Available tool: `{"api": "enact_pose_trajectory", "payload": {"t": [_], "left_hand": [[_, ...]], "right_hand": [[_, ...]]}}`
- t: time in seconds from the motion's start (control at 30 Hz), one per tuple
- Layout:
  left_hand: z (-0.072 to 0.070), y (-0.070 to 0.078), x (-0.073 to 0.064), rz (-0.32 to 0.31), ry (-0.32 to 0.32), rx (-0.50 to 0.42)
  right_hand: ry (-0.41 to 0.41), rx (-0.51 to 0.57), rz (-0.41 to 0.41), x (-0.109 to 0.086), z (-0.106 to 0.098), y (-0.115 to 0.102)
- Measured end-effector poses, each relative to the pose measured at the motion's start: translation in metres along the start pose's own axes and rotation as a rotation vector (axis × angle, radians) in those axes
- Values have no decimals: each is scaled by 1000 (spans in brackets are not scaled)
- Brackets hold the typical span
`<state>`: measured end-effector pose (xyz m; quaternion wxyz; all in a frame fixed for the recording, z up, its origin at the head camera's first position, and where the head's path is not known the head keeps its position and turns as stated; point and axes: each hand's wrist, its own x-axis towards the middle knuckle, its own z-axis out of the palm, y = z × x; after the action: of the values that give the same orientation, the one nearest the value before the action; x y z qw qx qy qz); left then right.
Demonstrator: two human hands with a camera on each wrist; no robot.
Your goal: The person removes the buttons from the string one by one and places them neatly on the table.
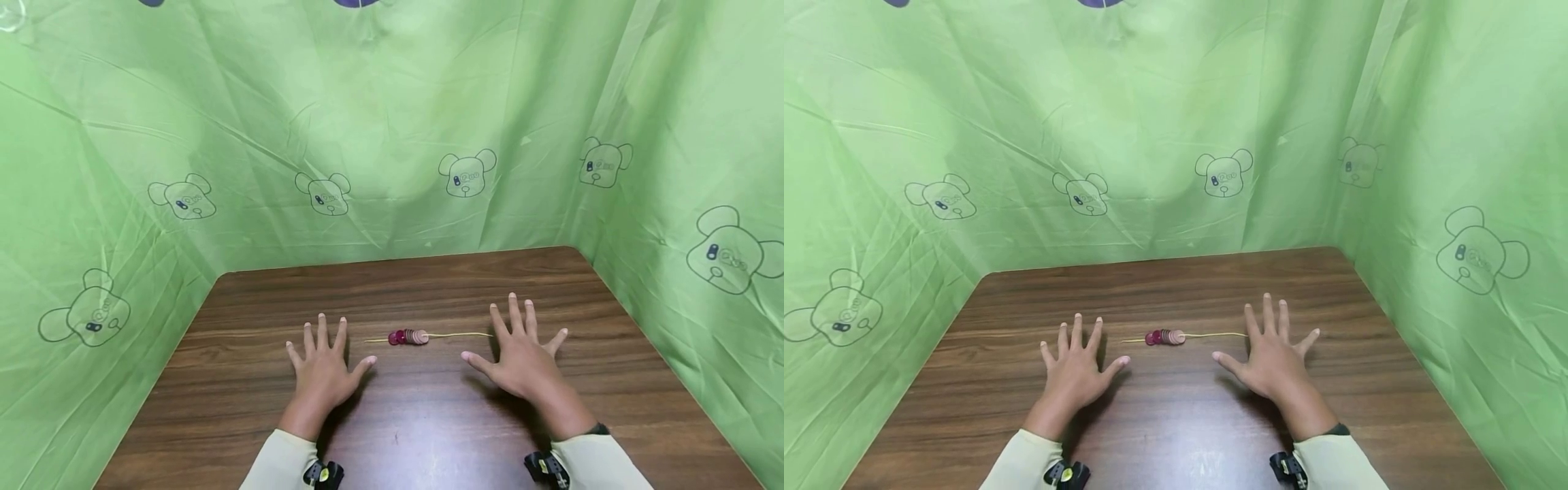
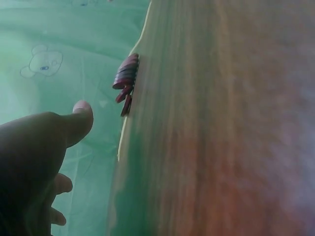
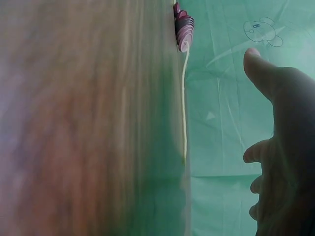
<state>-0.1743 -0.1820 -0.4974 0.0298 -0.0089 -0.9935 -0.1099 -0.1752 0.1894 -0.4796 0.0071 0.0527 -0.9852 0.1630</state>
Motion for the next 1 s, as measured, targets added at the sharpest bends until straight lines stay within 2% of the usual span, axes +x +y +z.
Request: {"api": "enact_pose_trajectory", "payload": {"t": [0.23,0.37,0.53,0.63,0.87,1.0], "left_hand": [[11,9,14,48,-9,-97],[16,13,21,78,18,-208],[23,14,28,45,30,-351],[27,16,31,29,48,-401],[37,20,39,19,116,-452],[39,23,42,2,150,-470]], "right_hand": [[-25,18,-5,12,5,-6],[-51,48,-15,20,9,-9],[-95,90,-29,27,13,-16],[-104,101,-38,33,15,-21],[-134,115,-57,42,22,-34],[-123,129,-87,46,27,-42]]}}
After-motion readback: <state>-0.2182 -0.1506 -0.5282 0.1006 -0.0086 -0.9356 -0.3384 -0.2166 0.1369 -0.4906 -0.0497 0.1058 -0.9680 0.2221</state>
